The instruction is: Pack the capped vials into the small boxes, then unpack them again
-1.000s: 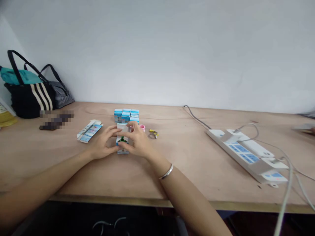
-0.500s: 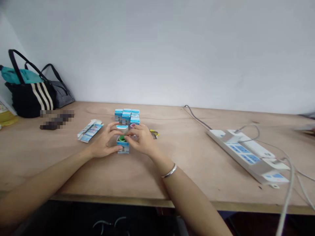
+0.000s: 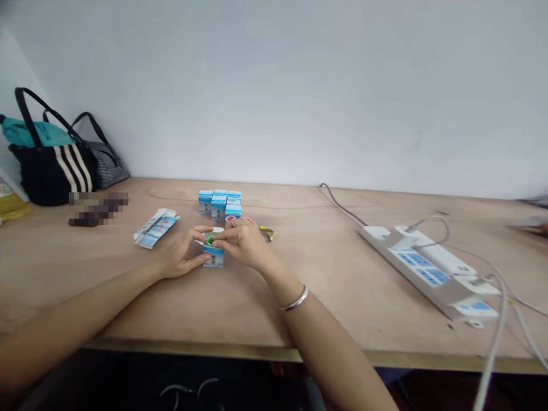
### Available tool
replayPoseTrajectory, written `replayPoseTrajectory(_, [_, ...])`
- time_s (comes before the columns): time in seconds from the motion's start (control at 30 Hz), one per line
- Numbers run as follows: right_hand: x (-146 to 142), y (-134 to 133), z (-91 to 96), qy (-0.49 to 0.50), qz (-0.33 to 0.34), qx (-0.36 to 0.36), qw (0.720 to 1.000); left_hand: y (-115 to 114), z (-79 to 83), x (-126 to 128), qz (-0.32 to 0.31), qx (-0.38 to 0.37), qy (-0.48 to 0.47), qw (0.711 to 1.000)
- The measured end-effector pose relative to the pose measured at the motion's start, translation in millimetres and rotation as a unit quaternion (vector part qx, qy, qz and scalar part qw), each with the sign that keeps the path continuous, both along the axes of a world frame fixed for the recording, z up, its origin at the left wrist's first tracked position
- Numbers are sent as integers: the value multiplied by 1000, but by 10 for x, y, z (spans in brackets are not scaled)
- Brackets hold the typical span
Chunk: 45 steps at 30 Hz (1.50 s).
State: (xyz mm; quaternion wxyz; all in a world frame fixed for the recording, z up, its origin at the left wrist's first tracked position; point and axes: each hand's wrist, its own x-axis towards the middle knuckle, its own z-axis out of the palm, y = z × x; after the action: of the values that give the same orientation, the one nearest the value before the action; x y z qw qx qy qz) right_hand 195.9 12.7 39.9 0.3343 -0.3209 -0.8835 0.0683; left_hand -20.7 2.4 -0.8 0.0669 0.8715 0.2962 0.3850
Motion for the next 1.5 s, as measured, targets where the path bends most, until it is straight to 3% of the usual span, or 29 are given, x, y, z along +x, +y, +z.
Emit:
replayPoseTrajectory(0.07, [22, 1, 33, -7, 16, -8, 1000, 10, -43, 18, -22, -28, -23, 999])
replayPoseTrajectory(0.2, [81, 12, 63, -37, 57, -11, 998, -18, -55, 62, -23, -8, -40, 999])
replayPoseTrajectory(0.5, [-76, 91, -263, -74, 35, 21, 996, 0, 35, -12, 22, 12, 85, 996])
replayPoseTrajectory(0.67, [34, 76, -136, -51, 54, -38, 997, 31, 30, -40, 1, 6, 116, 993])
replayPoseTrajectory(0.9, [352, 173, 23, -23, 8, -107, 994, 40, 30, -108, 20, -9, 125, 992])
replayPoseTrajectory(1.07, [503, 215, 94, 19, -45, -80, 996, 53, 32, -149, 26, 12, 112, 993])
replayPoseTrajectory(1.27, [416, 198, 30, 47, -27, -66, 996, 32, 41, -157, 25, 11, 110, 994])
replayPoseTrajectory(1.5, [357, 177, 35, -42, -33, 1, 999, 31, 35, -168, 19, 10, 109, 994])
